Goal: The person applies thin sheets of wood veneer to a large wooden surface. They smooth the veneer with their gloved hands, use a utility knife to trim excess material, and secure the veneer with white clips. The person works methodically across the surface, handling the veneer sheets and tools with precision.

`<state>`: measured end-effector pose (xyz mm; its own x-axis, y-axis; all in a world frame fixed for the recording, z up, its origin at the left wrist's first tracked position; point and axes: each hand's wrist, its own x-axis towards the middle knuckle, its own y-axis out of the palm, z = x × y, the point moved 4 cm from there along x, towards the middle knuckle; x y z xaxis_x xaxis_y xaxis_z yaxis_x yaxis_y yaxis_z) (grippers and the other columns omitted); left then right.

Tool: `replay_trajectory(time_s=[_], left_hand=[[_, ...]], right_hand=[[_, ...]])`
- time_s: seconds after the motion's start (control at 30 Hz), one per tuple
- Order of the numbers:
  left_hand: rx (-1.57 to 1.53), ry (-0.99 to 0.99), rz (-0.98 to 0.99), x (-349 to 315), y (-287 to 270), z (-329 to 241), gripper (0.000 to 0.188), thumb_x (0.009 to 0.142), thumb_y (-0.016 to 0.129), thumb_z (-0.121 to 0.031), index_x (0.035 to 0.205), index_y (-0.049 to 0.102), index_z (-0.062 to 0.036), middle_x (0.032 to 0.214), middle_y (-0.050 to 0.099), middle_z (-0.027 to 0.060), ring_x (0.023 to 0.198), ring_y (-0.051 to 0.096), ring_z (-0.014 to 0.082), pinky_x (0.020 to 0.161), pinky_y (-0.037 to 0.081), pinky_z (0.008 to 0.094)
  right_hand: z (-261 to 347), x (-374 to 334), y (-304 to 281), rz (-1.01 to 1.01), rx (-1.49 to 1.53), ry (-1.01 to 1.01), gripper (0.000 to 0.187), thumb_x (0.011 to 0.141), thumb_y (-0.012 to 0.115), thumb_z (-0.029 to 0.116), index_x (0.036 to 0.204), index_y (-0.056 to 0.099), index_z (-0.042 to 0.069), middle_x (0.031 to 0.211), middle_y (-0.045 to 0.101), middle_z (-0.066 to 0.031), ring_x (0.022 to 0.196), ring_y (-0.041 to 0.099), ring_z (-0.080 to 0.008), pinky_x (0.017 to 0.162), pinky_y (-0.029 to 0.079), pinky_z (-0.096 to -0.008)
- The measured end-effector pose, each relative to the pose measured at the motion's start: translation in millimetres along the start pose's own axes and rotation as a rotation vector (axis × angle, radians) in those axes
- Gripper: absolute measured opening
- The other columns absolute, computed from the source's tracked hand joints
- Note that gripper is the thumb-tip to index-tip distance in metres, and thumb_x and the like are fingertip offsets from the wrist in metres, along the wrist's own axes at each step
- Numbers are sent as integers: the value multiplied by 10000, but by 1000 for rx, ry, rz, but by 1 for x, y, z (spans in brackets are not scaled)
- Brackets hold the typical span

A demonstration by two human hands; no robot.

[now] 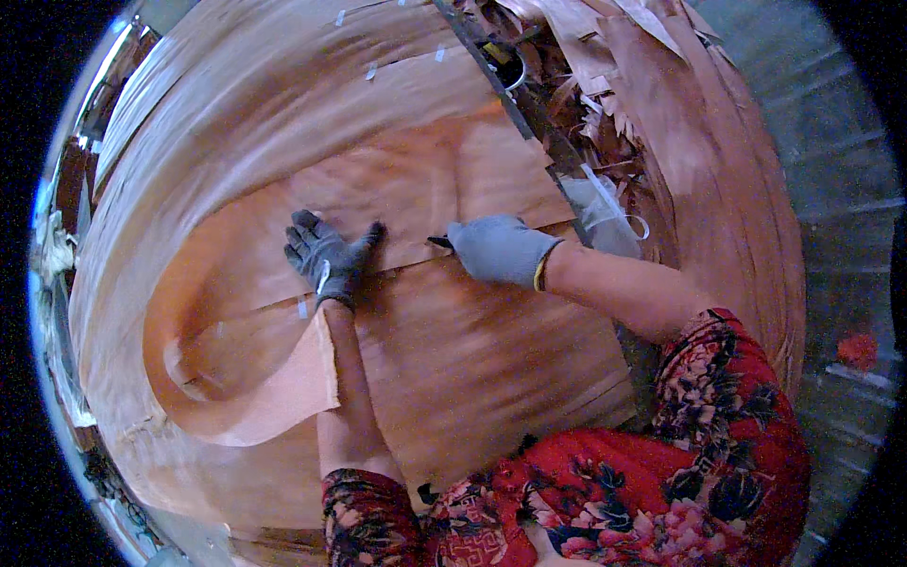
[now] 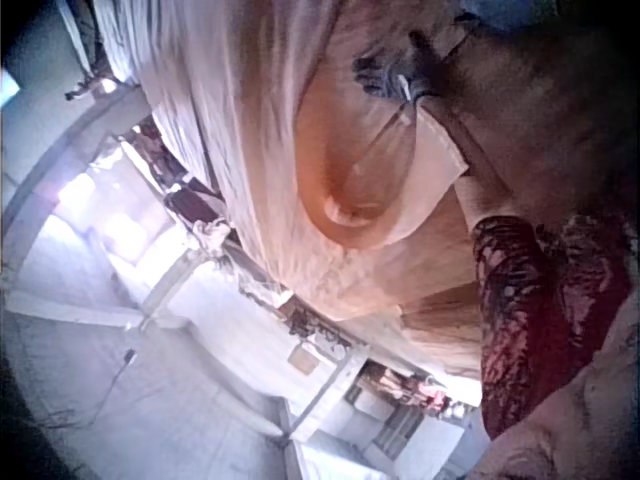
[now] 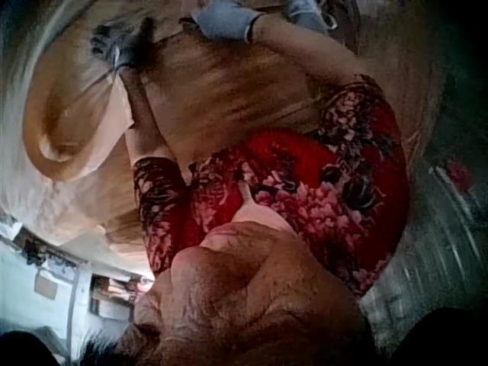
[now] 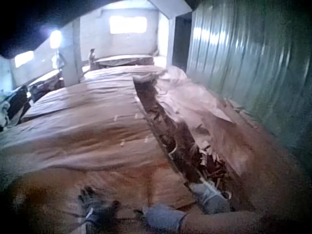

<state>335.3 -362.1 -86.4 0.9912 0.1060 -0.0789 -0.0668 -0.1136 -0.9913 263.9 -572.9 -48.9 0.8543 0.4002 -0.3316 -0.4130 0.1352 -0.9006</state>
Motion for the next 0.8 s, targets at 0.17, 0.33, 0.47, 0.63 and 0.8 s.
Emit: replay_trajectory(time_s=[0.17, 0.33, 0.47, 0.63, 0.8], left_hand=[[42, -8, 47, 1, 2, 1, 1203, 630, 585, -710, 1388, 90, 82, 1461, 120, 257, 1360, 74, 406, 1096, 21, 476], [63, 9, 37, -1, 7, 2, 1165, 655, 557, -715, 1390, 120, 76, 1469, 118, 236, 1372, 61, 371, 1099, 10, 464], [103, 18, -3, 1, 16, 12, 1154, 661, 552, -713, 1391, 123, 70, 1474, 113, 227, 1374, 61, 362, 1099, 13, 463], [70, 32, -37, -1, 11, 3, 1160, 650, 554, -722, 1393, 134, 63, 1474, 127, 218, 1374, 75, 355, 1100, 31, 463], [-26, 37, -63, -4, 15, 0, 1172, 630, 566, -724, 1395, 144, 57, 1472, 138, 217, 1373, 92, 352, 1097, 31, 476]], right_hand=[[-27, -12, 1, 50, -58, -139, 192, 826, 462, 129, 975, 523, 25, 778, 645, -169, 691, 648, -346, 558, 498, -468], [-59, -32, -7, 143, -111, -161, 169, 808, 475, 97, 964, 520, 54, 740, 635, -149, 666, 640, -336, 536, 481, -464], [-92, -56, -12, 101, -120, -168, 140, 785, 499, 101, 921, 508, 67, 703, 619, -124, 626, 619, -348, 518, 465, -471], [-131, -81, -27, -317, -214, -336, 174, 756, 525, 101, 929, 510, 84, 663, 598, -121, 617, 613, -349, 533, 471, -462], [-191, -114, -26, 295, -477, 132, 164, 810, 519, 169, 973, 531, 153, 713, 623, -132, 630, 620, -343, 542, 475, -464]])
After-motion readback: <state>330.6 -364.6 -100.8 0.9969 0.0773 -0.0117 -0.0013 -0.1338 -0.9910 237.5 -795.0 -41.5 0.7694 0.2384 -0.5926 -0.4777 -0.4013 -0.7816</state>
